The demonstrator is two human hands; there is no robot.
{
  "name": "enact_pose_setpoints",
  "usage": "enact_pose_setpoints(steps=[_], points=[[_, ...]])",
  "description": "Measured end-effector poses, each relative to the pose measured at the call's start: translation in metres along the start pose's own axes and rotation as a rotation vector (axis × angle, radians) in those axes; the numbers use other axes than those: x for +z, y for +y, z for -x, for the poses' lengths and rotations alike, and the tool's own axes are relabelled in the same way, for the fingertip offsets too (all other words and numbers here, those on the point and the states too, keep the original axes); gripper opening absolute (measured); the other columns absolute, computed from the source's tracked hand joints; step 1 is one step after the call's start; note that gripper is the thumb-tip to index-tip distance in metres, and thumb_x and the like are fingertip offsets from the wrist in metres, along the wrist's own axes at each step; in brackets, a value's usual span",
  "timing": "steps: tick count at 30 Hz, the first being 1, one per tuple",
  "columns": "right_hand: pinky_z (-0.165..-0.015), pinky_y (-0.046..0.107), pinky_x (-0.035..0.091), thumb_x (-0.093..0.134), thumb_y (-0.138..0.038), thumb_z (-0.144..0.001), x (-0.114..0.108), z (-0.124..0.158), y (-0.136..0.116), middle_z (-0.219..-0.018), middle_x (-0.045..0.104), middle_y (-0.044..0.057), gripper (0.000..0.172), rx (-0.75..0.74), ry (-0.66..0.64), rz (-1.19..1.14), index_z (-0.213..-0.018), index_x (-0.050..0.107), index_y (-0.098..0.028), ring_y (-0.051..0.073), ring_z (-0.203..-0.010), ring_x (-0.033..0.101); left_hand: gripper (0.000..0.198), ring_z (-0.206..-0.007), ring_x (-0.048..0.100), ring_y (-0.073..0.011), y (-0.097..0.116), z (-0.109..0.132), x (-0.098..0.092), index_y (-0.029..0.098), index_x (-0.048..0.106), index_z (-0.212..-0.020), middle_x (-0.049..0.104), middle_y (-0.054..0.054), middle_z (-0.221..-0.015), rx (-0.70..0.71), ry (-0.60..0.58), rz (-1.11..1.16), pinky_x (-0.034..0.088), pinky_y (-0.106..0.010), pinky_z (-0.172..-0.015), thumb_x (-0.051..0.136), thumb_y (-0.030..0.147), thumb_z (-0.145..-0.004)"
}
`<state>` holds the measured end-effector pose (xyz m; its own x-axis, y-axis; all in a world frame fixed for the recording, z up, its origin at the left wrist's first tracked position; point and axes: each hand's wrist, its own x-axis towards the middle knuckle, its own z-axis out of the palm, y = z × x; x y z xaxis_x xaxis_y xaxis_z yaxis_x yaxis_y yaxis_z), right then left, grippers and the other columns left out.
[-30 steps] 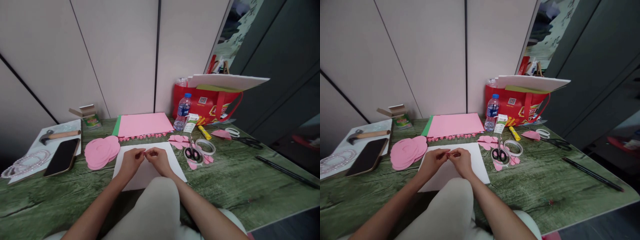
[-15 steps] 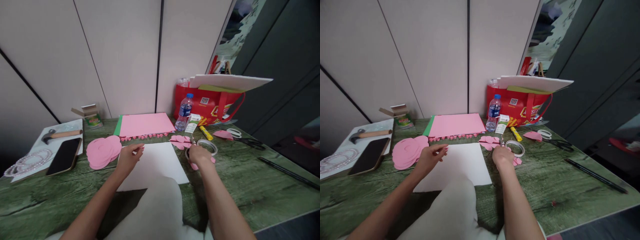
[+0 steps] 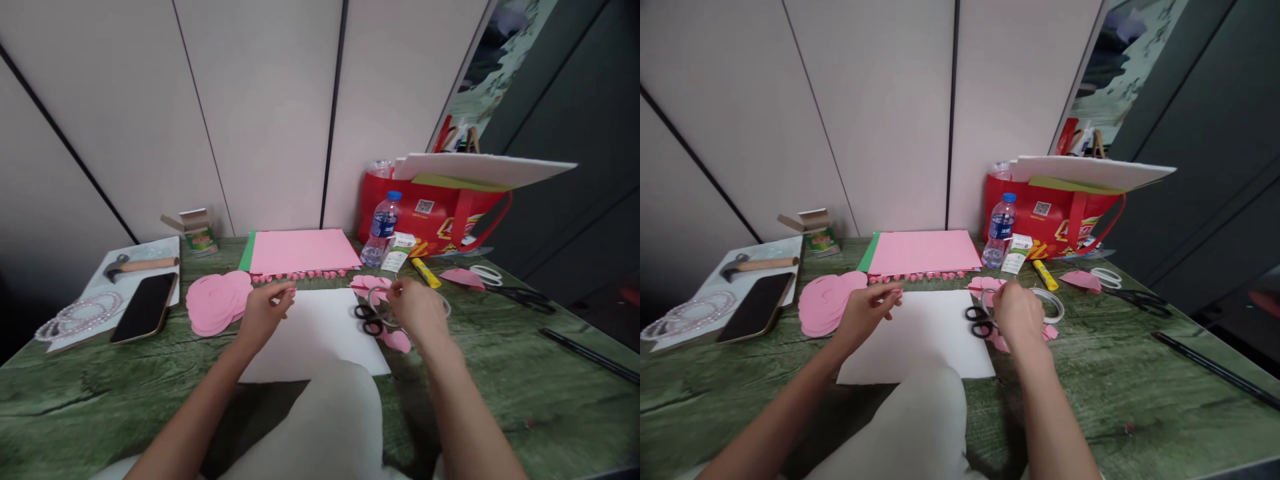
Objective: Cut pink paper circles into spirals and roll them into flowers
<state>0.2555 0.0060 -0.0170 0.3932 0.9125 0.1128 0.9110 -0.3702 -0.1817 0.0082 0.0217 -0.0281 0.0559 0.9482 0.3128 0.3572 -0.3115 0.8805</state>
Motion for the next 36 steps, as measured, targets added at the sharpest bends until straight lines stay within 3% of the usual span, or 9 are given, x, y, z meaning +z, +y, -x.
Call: enact_pose_setpoints(steps=[7,10,15,18,22,25,28,32,36], points=[[-0.059,0.029,0.038,0.044,-0.029,-0.079,-0.008,0.002,0.001,-0.077,0.064,0.012,0.024,0.074,0.157,-0.160,-0.094,0.059,-0.018,0.025,-0.075,0.060,0.027,-0.050,0.058,-0.0113,0.010,0.001,0.000,0.013,0.067,-0.089,0.065,-0.002,-0.060,-0.070,0.013,0.096,0.052,-0.022,-0.041,0.059,0.028,-0.068],[-0.055,0.026,0.037,0.045,-0.035,-0.079,-0.006,0.003,0.000,-0.070,0.061,0.006,0.025,-0.095,0.227,-0.444,-0.092,0.057,-0.017,0.019,-0.064,0.056,0.029,-0.051,0.059,-0.0123,0.013,0.002,0.000,0.013,0.067,-0.090,0.067,-0.003,-0.063,-0.079,0.039,0.136,0.052,-0.022,-0.041,0.059,0.030,-0.068],[-0.048,0.020,0.034,0.050,-0.041,-0.076,0.000,0.017,-0.022,-0.062,0.050,-0.002,0.024,-0.593,-0.091,-0.952,-0.078,0.054,-0.018,0.011,-0.053,0.044,0.032,-0.039,0.051,-0.0073,0.019,0.003,0.000,0.010,0.065,-0.094,0.069,-0.005,-0.068,-0.091,0.168,0.139,0.048,-0.020,-0.037,0.058,0.030,-0.070],[-0.045,0.019,0.030,0.051,-0.039,-0.077,0.005,0.027,-0.036,-0.056,0.043,-0.005,0.021,-0.665,-0.245,-1.087,-0.078,0.053,-0.019,0.009,-0.048,0.038,0.033,-0.031,0.043,-0.0042,0.018,0.005,0.002,0.011,0.064,-0.097,0.069,-0.005,-0.064,-0.084,0.162,0.159,0.039,-0.018,-0.030,0.057,0.030,-0.072],[-0.041,0.018,0.029,0.053,-0.037,-0.076,0.015,0.030,-0.046,-0.052,0.040,-0.006,0.019,-0.638,-0.285,-1.191,-0.081,0.055,-0.018,0.008,-0.044,0.037,0.036,-0.038,0.054,-0.0089,0.015,0.010,0.009,0.014,0.063,-0.100,0.068,-0.006,-0.070,-0.108,0.026,0.234,0.029,-0.015,-0.024,0.056,0.035,-0.072],[-0.046,0.020,0.041,0.055,-0.034,-0.075,0.025,0.030,-0.055,-0.071,0.053,-0.001,0.019,-0.563,-0.204,-1.343,-0.088,0.056,-0.019,0.008,-0.050,0.048,0.037,-0.034,0.052,-0.0076,0.014,0.013,0.014,0.015,0.062,-0.102,0.068,-0.005,-0.072,-0.141,-0.003,0.235,0.027,-0.016,-0.024,0.054,0.036,-0.073],[-0.065,0.027,0.050,0.058,-0.031,-0.073,0.035,0.032,-0.066,-0.097,0.055,0.005,0.020,-0.505,-0.014,-1.465,-0.089,0.058,-0.020,0.012,-0.071,0.058,0.033,-0.032,0.048,-0.0048,0.012,0.014,0.017,0.017,0.063,-0.100,0.067,-0.005,-0.077,-0.112,0.102,0.147,0.029,-0.016,-0.026,0.053,0.034,-0.074],[-0.082,0.033,0.049,0.058,-0.028,-0.073,0.043,0.040,-0.077,-0.102,0.056,0.006,0.019,-0.555,0.062,-1.454,-0.091,0.062,-0.022,0.017,-0.095,0.055,0.028,-0.036,0.048,-0.0027,0.010,0.014,0.018,0.018,0.064,-0.098,0.062,-0.005,-0.093,0.024,0.243,0.014,0.039,-0.018,-0.035,0.051,0.031,-0.077],[-0.081,0.035,0.051,0.060,-0.027,-0.072,0.047,0.046,-0.080,-0.105,0.056,0.007,0.022,-0.571,0.113,-1.418,-0.093,0.062,-0.022,0.019,-0.096,0.055,0.026,-0.036,0.045,-0.0022,0.006,0.015,0.018,0.018,0.063,-0.097,0.060,-0.003,-0.085,0.087,0.312,-0.106,0.040,-0.018,-0.038,0.049,0.028,-0.078]])
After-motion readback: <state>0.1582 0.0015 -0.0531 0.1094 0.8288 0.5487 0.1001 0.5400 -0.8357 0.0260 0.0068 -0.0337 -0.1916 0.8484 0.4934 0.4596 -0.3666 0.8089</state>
